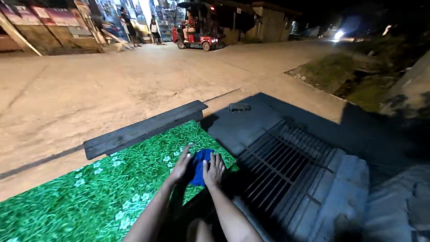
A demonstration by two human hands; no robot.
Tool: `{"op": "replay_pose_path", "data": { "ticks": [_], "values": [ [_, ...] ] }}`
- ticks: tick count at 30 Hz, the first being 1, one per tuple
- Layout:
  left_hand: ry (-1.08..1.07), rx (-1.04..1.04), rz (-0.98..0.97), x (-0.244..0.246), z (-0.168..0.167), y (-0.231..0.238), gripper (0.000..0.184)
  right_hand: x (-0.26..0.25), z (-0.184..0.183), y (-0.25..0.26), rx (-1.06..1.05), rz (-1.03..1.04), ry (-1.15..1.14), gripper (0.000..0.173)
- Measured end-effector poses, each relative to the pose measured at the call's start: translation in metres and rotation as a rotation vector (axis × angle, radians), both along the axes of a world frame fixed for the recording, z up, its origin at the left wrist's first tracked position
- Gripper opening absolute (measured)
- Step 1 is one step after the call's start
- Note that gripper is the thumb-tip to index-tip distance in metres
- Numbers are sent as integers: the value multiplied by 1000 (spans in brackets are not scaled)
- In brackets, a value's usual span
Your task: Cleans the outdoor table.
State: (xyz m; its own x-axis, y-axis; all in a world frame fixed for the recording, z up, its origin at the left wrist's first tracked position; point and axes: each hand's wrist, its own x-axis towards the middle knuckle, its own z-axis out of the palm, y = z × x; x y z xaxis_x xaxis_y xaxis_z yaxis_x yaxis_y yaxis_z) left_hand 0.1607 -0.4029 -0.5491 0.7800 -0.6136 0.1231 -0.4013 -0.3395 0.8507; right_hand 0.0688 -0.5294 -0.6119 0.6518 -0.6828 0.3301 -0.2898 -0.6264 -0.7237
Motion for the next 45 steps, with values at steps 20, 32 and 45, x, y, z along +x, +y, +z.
{"op": "replay_pose_path", "data": {
  "ticks": [20,32,45],
  "values": [
    [28,632,1313,-68,-33,444,77,24,15,20,-172,367,350,58],
    [33,646,1319,-61,-36,452,62,46,27,426,-396,1114,311,61],
    [40,664,1332,-63,-33,451,61,148,47,74,-194,373,357,64]
  ]
}}
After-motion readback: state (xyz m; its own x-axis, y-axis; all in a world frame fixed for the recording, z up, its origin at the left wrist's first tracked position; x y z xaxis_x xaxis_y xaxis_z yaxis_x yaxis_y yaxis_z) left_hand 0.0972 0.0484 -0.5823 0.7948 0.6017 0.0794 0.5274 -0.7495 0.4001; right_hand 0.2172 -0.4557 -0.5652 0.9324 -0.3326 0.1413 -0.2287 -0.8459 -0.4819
